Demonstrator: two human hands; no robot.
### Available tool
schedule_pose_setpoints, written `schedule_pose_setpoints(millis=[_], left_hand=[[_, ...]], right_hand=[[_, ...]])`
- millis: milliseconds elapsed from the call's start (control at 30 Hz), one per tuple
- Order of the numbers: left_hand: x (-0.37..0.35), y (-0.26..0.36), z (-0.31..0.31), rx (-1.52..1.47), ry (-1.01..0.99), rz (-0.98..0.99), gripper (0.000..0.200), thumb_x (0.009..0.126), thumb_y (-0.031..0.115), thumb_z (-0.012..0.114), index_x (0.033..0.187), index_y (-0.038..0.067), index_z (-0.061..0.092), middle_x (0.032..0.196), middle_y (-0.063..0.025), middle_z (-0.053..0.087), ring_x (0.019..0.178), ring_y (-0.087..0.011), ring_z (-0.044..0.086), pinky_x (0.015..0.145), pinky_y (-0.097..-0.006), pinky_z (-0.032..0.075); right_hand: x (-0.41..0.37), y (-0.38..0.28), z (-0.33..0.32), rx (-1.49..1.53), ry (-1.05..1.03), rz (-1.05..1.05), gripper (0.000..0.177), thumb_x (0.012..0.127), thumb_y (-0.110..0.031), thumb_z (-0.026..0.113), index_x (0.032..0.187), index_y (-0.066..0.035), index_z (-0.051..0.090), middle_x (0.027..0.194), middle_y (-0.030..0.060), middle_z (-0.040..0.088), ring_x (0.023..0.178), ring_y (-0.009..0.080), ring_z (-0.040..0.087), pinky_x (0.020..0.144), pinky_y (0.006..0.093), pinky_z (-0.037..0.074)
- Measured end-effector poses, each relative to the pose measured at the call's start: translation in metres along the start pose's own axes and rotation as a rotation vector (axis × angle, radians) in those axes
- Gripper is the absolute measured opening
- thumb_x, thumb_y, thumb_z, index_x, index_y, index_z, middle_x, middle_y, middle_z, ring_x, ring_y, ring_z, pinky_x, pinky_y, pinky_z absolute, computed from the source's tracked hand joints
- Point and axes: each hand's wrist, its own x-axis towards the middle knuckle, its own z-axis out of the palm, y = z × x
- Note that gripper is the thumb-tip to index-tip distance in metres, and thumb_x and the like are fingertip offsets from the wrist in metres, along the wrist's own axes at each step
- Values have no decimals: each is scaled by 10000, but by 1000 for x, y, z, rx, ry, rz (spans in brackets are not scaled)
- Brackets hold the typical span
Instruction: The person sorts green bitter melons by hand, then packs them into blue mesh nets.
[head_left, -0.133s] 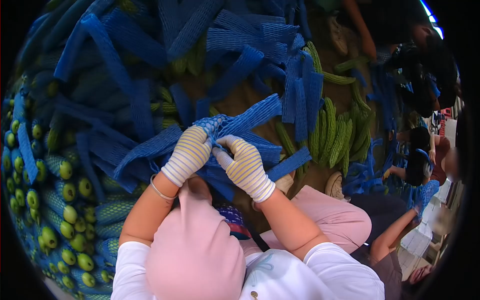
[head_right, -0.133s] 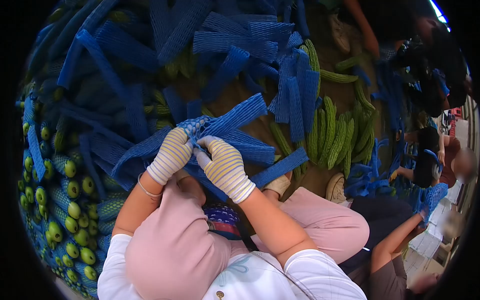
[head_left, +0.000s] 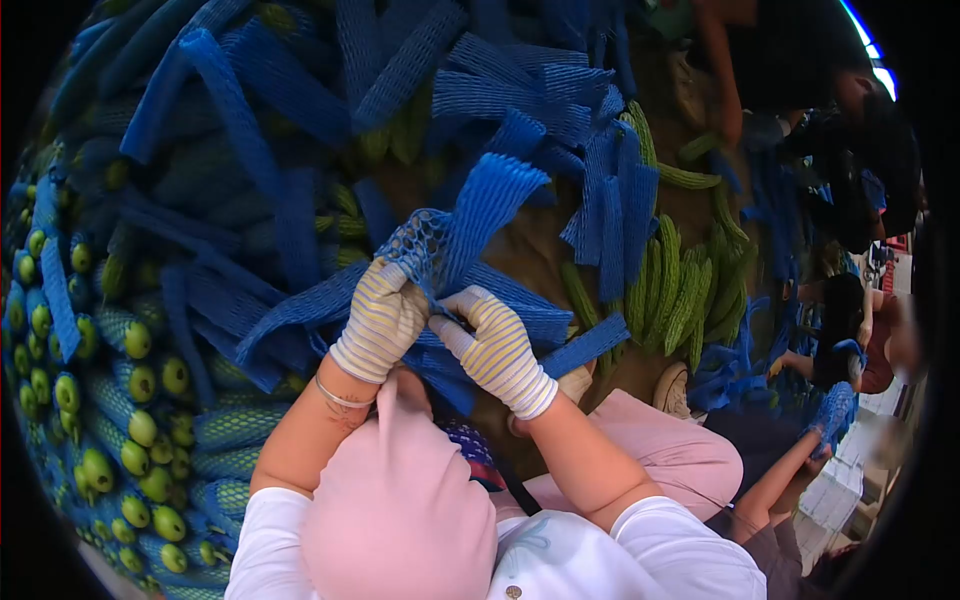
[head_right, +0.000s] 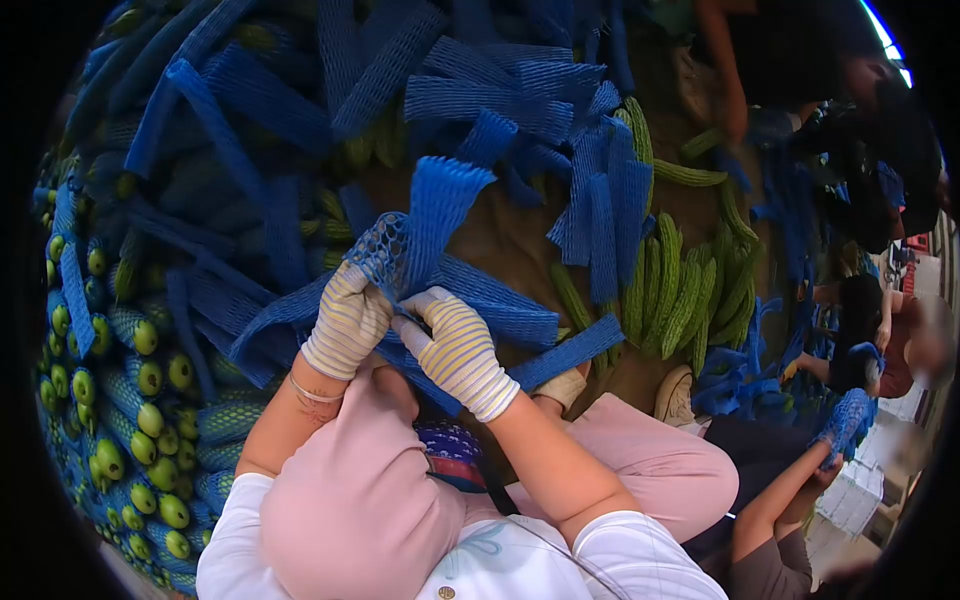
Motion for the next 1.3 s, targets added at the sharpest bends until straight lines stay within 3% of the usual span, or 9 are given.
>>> schedule_pose_setpoints(millis=[67, 167, 333, 467, 567, 700, 833, 967, 1300], left_hand=[[6, -2, -12, -346, -76, 48, 397, 958, 149, 478, 1314, -27, 482, 1322, -167, 537, 1228, -287, 511, 1092, -398, 359], [8, 0, -28, 1177, -141, 296, 446, 939, 208, 489, 1326, -12, 477, 1376, -175, 487, 1299, -278, 439, 1116, -408, 310], [36, 32, -1, 1959, -46, 572, 424, 843, 109, 565, 1264, 67, 566, 1230, -223, 563, 1117, -376, 541, 1028, -420, 405], [46, 33, -23, 1761, -174, 435, 409, 854, 102, 555, 1260, 54, 564, 1249, -208, 559, 1135, -353, 549, 1018, -414, 416], [48, 39, -23, 1918, -34, 881, 403, 880, 90, 547, 1278, 24, 545, 1270, -133, 584, 1163, -304, 566, 1034, -395, 420], [51, 76, 3, 2276, 63, 744, 444, 914, 179, 506, 1335, 39, 480, 1426, -126, 423, 1327, -250, 384, 1113, -416, 300], [60, 75, -13, 2195, 57, 602, 406, 919, 174, 501, 1312, 72, 504, 1455, -126, 399, 1374, -263, 333, 1132, -418, 281], [64, 60, -45, 1810, -9, 444, 332, 906, 105, 518, 1228, 127, 596, 1410, -130, 458, 1358, -326, 351, 1118, -409, 322], [56, 40, -70, 1766, -36, 229, 351, 926, 118, 502, 1267, 61, 560, 1370, -116, 513, 1315, -278, 427, 1080, -371, 358]], right_hand=[[12, -1, 0, -11, 104, -288, 196, 774, -104, 687, 949, -24, 651, 939, 151, 641, 820, 344, 621, 706, 398, 495], [12, -22, 10, 304, 147, -262, 189, 755, -61, 694, 934, -17, 651, 933, 149, 641, 825, 341, 623, 720, 385, 502], [17, -16, 16, 163, -57, -280, 168, 790, -86, 687, 935, -12, 648, 842, 153, 645, 772, 335, 633, 693, 377, 509], [22, -20, 32, 188, -268, -224, 178, 828, -126, 665, 972, -22, 648, 850, 162, 651, 790, 345, 636, 699, 373, 510], [38, -13, 33, 343, -402, 15, 184, 847, -133, 647, 997, -27, 649, 873, 168, 658, 820, 338, 645, 723, 371, 514], [89, -28, 10, 134, -742, -214, 202, 861, -181, 639, 1008, -44, 659, 899, 160, 672, 821, 303, 660, 718, 342, 522], [194, -43, -42, 303, -65, -161, 243, 834, -213, 675, 992, -28, 674, 851, 139, 681, 767, 218, 672, 692, 300, 523], [315, 28, -92, -774, 356, -542, 631, 765, -522, 696, 1230, -107, 603, 1310, 138, 555, 1234, 330, 489, 1048, 467, 360], [139, 121, -148, -1383, -706, 131, 647, 585, -381, 788, 1163, -140, 627, 1254, 117, 545, 1272, 285, 439, 1114, 576, 228]])
